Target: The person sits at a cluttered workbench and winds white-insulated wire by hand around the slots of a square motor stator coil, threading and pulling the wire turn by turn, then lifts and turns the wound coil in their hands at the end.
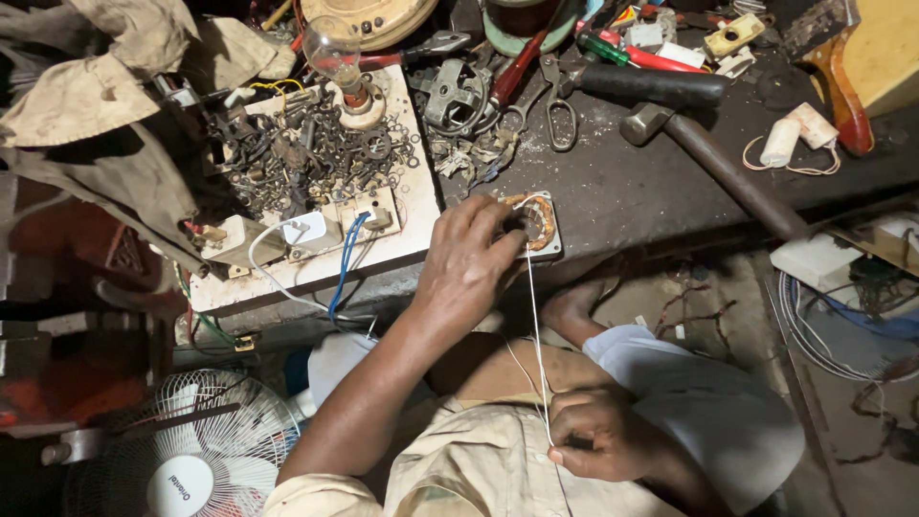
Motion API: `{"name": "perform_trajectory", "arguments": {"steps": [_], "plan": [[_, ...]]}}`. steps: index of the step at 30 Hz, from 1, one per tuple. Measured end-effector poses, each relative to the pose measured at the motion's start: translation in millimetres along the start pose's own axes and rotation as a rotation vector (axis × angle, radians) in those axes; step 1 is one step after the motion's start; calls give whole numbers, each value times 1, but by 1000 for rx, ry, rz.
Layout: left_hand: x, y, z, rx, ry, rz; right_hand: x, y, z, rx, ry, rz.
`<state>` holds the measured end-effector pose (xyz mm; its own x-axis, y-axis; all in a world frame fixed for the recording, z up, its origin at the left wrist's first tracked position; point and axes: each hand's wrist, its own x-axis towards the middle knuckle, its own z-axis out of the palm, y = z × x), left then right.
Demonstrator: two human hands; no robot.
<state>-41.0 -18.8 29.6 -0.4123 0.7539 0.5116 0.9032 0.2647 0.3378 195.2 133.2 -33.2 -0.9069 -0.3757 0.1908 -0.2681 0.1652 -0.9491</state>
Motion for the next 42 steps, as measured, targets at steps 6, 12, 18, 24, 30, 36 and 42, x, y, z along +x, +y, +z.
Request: {"name": "perform_trajectory", "arguments": {"steps": [6,12,18,24,30,36,42], "plan": [[5,2,-1,85,-48,-7,0,5,4,47,14,-14],[6,4,-1,103,-42,2,3,3,5,74,8,75],[14,-2,-6,26,-38,106,9,-7,6,108,-22,126],[23,-20,-8,-37,-104,198,22,-5,6,79,-83,66],[26,-30,-11,-100,-140,124,31,-2,5,73,-100,85],[-1,-17,-15,-148,-5,87,39,0,7,-11,-128,82],[-34,-2,-6,-204,82,203,41,2,11,-87,-116,88]]}}
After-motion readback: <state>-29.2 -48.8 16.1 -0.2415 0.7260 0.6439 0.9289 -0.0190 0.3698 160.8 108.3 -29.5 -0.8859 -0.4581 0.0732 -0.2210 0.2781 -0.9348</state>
